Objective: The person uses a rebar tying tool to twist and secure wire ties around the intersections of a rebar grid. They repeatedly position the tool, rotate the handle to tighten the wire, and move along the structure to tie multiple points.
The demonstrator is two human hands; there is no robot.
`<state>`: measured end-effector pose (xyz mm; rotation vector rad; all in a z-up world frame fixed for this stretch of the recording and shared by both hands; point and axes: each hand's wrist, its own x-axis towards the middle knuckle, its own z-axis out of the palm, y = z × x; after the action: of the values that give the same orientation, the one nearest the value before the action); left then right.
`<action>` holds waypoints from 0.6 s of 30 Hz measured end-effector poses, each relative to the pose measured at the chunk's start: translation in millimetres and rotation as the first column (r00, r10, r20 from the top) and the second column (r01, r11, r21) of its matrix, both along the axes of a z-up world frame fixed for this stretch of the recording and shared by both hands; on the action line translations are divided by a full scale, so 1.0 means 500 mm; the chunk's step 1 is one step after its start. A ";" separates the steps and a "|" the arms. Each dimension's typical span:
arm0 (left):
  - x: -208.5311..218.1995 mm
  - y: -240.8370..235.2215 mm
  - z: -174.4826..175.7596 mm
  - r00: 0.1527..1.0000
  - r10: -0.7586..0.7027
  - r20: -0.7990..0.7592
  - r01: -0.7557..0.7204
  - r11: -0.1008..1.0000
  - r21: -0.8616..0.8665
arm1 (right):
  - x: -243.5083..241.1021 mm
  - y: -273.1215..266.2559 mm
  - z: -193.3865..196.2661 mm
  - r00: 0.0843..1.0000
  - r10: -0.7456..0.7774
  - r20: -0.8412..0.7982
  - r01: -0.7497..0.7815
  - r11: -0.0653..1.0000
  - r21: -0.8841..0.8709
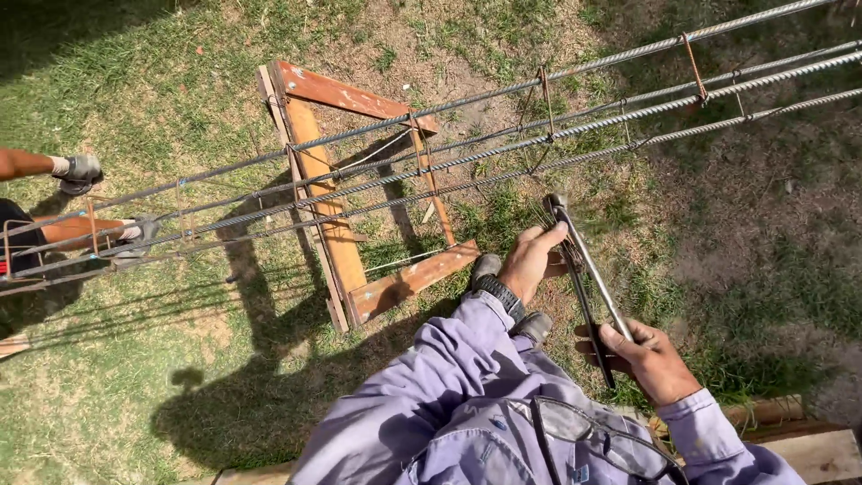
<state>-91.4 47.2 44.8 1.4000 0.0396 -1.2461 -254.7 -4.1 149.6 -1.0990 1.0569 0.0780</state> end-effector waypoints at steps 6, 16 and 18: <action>0.028 0.083 -0.012 0.935 0.185 0.303 -0.248 0.950 0.187 | -0.034 0.015 -0.015 0.995 0.043 0.086 -0.040 0.999 -0.036; 0.267 0.106 0.042 0.259 -0.193 0.946 -0.178 0.954 0.243 | -0.045 -0.017 -0.159 0.974 0.225 0.040 -0.174 0.845 -0.505; 0.261 0.096 0.043 0.262 -0.278 0.924 -0.179 0.927 0.330 | 0.002 -0.039 -0.170 0.963 0.266 0.033 -0.218 0.849 -0.482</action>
<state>39.2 95.0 66.3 2.3505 -0.6885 -0.1673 -253.8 -23.6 64.5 -1.6670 0.8604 -0.0383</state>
